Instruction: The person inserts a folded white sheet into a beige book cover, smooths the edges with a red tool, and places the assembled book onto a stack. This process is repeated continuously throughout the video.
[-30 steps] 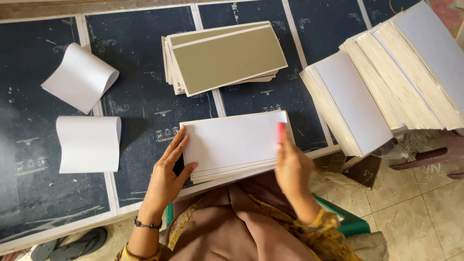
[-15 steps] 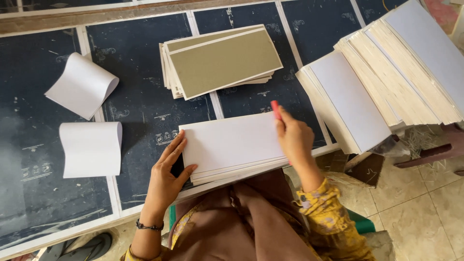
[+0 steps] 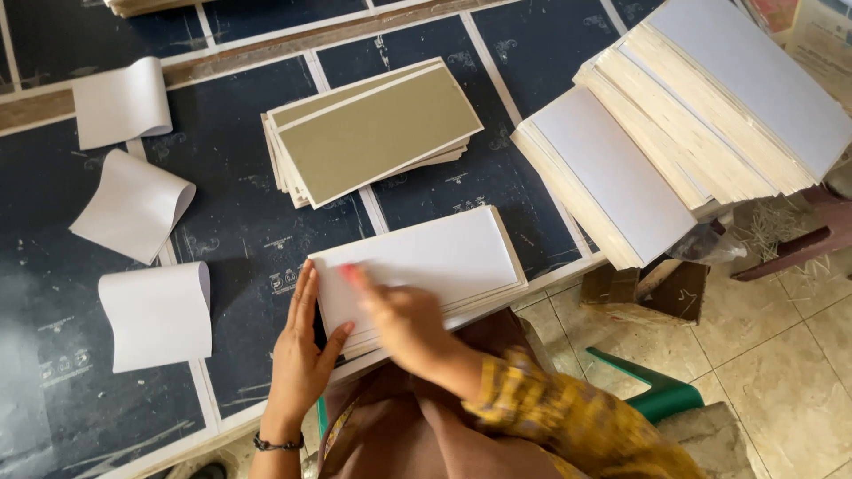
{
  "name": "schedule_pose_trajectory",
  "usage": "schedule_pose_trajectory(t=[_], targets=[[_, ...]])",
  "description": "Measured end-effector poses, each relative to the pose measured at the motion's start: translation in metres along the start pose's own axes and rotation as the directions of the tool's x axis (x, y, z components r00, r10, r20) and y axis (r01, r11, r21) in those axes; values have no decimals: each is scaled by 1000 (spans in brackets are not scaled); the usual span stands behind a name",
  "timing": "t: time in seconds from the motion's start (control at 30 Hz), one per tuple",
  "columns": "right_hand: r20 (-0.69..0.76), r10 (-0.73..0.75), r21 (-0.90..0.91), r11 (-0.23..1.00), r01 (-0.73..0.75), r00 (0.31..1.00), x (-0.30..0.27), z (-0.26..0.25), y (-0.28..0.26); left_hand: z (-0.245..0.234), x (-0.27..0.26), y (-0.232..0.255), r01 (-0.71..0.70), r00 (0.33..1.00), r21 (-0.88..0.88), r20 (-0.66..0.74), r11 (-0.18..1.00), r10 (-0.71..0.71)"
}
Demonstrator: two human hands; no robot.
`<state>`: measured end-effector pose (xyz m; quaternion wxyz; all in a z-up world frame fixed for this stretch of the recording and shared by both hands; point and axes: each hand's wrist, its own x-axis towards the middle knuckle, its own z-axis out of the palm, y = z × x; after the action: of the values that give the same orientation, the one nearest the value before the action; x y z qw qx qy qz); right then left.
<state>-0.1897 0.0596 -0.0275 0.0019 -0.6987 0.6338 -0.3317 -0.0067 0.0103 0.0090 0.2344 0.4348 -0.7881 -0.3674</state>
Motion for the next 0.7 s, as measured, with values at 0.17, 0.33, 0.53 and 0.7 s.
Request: schedule_pose_trajectory(t=[0.17, 0.33, 0.53, 0.7], targets=[[-191, 288, -271, 903, -332, 938, -51, -72, 104, -3, 2, 7, 41, 999, -34, 11, 999, -41], [-224, 290, -268, 900, -345, 930, -31, -66, 81, 0, 2, 1, 19, 1000, -89, -8, 996, -20], [-22, -35, -171, 985, 31, 999, 6, -34, 59, -5, 4, 9, 13, 998, -20, 61, 1000, -11], [-121, 239, -260, 929, -263, 964, -8, -71, 167, -16, 19, 4, -94, 995, 356, 51, 930, 81]])
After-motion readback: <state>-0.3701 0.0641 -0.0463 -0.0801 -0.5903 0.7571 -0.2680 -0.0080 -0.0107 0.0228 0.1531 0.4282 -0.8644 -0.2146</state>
